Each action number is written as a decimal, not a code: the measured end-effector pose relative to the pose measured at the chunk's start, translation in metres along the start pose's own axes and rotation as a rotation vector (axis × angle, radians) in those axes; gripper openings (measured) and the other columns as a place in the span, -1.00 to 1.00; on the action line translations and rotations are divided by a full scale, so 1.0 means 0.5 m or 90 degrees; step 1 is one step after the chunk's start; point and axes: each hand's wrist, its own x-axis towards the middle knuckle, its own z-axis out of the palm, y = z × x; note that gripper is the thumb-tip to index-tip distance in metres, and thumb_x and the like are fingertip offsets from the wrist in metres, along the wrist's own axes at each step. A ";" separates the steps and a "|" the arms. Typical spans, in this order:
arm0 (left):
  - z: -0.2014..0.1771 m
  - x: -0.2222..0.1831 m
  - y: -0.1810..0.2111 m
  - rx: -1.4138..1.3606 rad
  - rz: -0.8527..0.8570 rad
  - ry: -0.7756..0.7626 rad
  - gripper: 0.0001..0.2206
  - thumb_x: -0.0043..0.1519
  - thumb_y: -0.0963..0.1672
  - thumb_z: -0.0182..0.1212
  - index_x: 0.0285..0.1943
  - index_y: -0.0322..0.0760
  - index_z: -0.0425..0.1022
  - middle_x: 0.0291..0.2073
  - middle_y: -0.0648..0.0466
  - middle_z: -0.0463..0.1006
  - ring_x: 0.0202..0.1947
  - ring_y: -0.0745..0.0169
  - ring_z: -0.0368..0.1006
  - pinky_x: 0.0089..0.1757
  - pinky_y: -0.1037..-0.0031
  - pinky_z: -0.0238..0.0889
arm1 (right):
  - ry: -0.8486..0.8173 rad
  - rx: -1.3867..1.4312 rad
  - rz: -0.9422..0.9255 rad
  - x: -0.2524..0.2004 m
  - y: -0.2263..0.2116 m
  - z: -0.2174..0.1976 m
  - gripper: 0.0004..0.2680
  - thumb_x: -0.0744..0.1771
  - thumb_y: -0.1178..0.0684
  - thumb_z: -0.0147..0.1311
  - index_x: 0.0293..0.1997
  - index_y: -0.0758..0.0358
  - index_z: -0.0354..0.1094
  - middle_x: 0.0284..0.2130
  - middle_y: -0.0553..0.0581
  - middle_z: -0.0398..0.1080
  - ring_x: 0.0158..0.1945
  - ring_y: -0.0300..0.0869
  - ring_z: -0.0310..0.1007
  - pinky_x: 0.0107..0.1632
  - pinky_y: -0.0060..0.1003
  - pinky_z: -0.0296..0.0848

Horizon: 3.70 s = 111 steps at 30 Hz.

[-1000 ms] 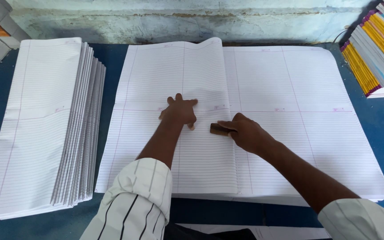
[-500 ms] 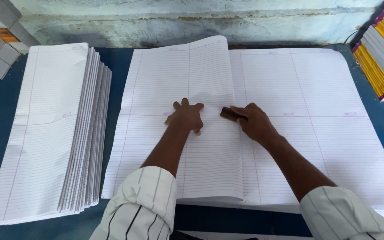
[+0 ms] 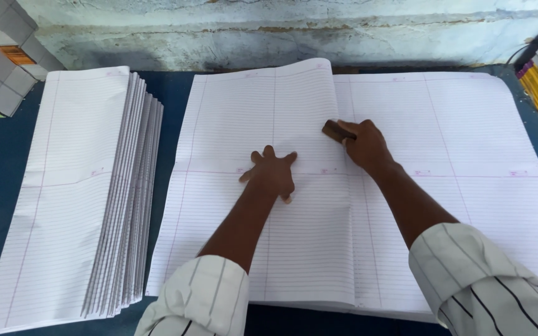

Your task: The person folds large sheets of lined paper in half and presses the crease with a wooden block. They repeat this process, stacking the folded sheets to the left and handling the remaining stack to the right.

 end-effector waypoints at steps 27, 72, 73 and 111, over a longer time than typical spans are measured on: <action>-0.002 0.005 -0.009 0.005 0.045 0.002 0.04 -0.04 -0.11 0.57 0.60 0.31 -0.09 0.46 -0.13 -0.08 0.46 -0.37 -0.18 0.12 -0.49 0.18 | 0.135 0.069 0.005 0.317 0.006 0.045 -0.65 0.34 0.21 0.14 0.30 0.12 0.34 0.20 0.23 0.40 0.22 0.05 0.41 0.26 -0.13 0.39; 0.025 -0.009 -0.019 -0.016 0.013 0.033 -0.08 0.05 -0.08 0.51 0.55 0.53 -0.01 0.57 -0.04 -0.19 0.54 -0.21 -0.21 0.24 -0.35 0.11 | -0.058 -0.042 0.018 -0.007 -0.020 0.002 -0.64 0.39 0.04 0.05 0.38 -0.26 0.25 0.06 0.20 0.29 0.10 -0.06 0.41 0.24 -0.13 0.41; 0.027 -0.010 -0.019 -0.018 0.010 0.032 -0.08 0.06 -0.08 0.50 0.55 0.53 -0.02 0.58 -0.04 -0.21 0.54 -0.21 -0.23 0.25 -0.36 0.09 | -0.059 -0.045 0.007 -0.020 -0.018 0.003 -0.63 0.39 0.05 0.05 0.38 -0.26 0.25 0.07 0.20 0.29 0.11 -0.05 0.40 0.24 -0.13 0.41; 0.156 0.001 -0.045 -0.090 -0.023 0.268 -0.46 0.21 0.01 0.37 0.40 0.09 0.37 0.28 0.01 0.26 0.31 -0.01 0.18 0.11 0.05 0.32 | -0.183 -0.071 -0.084 -0.333 0.021 -0.011 -0.64 0.35 0.14 0.07 0.30 -0.17 0.34 -0.07 0.10 0.35 -0.03 -0.14 0.38 0.13 -0.20 0.40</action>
